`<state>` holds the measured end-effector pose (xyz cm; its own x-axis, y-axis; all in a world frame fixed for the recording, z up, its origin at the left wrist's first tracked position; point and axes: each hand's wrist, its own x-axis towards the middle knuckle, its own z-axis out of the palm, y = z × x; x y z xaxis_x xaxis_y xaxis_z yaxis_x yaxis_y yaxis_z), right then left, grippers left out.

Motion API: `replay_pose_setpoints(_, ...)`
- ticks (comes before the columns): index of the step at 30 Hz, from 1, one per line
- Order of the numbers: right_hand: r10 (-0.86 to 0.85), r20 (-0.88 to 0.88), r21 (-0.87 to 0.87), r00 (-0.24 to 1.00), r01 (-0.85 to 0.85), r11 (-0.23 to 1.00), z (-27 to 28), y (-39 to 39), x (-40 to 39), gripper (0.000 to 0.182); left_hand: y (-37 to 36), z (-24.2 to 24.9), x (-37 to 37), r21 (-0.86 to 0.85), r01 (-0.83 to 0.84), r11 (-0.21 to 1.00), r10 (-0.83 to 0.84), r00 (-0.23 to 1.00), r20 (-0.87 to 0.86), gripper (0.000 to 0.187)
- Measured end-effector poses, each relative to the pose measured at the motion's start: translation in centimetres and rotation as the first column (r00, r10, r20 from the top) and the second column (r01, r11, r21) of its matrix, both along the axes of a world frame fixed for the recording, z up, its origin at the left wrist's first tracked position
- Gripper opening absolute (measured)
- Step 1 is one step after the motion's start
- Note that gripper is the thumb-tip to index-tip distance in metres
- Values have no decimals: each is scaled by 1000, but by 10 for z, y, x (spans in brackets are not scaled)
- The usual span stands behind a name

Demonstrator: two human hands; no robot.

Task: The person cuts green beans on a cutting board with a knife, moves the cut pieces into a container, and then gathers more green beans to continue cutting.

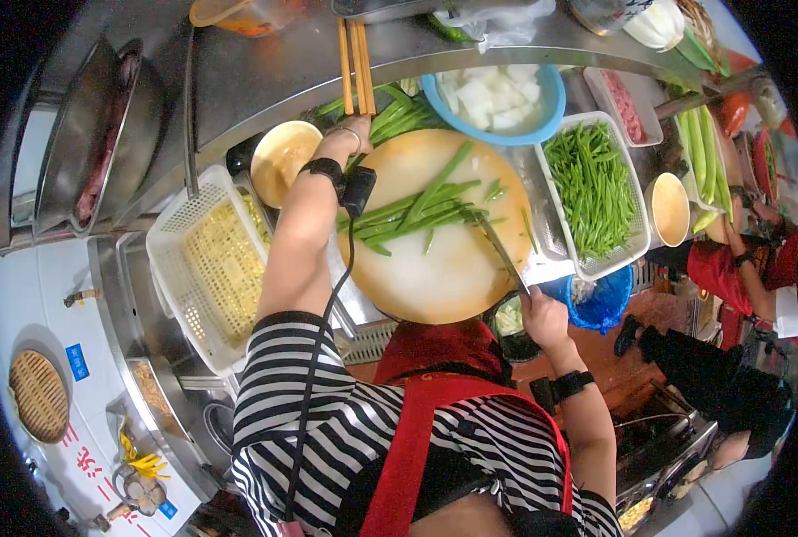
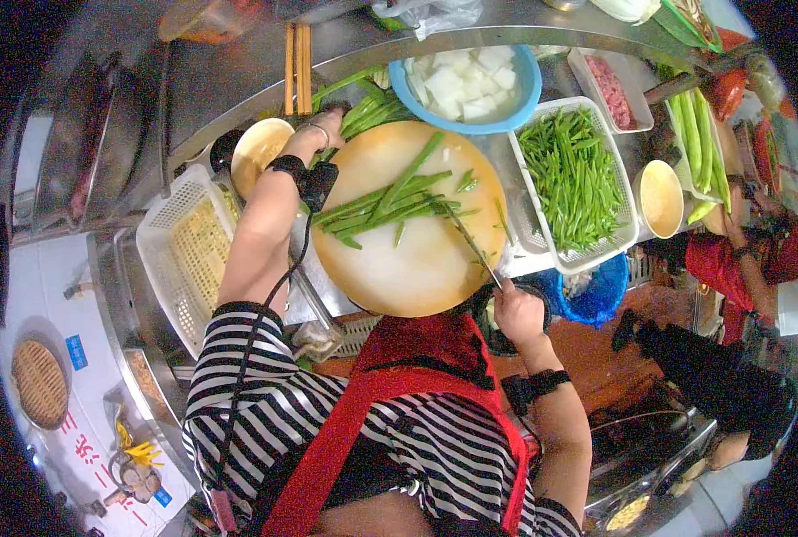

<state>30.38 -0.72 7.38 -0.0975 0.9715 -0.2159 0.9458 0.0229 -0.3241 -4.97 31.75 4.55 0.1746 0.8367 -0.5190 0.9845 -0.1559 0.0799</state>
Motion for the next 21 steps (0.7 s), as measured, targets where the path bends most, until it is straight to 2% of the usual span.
replay_pose_setpoints(4, -5, -32, 5, 999, 5, 1000, 0, 1, 1, 17, 7, -15, -7, -36, -43, 998, 42, 999, -13, 59)
replay_pose_setpoints(6, -11, -23, -38, 1000, 10, 999, 3, 2, -1, 18, 2, -7, -10, 17, -120, 993, 116, 979, 167, 57)
replay_pose_setpoints(10, -14, -9, -80, 1000, 13, 997, 6, 5, -3, 19, -11, 9, -12, 60, -243, 968, 224, 948, 227, 60)
replay_pose_setpoints(12, 14, 1, -43, 1000, -13, 999, 4, 4, -1, 19, -21, 0, -23, 70, -391, 918, 291, 783, 549, 63)
replay_pose_setpoints(13, 37, 16, -6, 999, -37, 999, 2, 4, 0, 18, -37, 13, -21, 149, -404, 903, 236, 754, 613, 59)
replay_pose_setpoints(14, 38, 10, -3, 999, -38, 999, 1, 4, 1, 18, -53, 27, -20, 153, -404, 902, 235, 757, 610, 59)
replay_pose_setpoints(16, 43, 42, -22, 998, -42, 999, -2, 4, 2, 19, -87, 59, -13, 310, -465, 829, 195, 761, 619, 51)
replay_pose_setpoints(17, 44, 37, -19, 998, -43, 999, -3, 4, 3, 19, -105, 71, -10, 334, -494, 803, 230, 774, 590, 46)
replay_pose_setpoints(18, 46, 24, -14, 999, -45, 999, -5, 4, 3, 20, -122, 73, -9, 337, -494, 802, 231, 776, 587, 46)
replay_pose_setpoints(20, 52, 7, -7, 999, -52, 999, -8, 4, 6, 20, -152, 70, -8, 491, -481, 726, 109, 786, 609, 46)
replay_pose_setpoints(21, 50, 12, -8, 999, -50, 999, -10, 3, 7, 20, -164, 67, -7, 464, -445, 766, 121, 808, 576, 46)
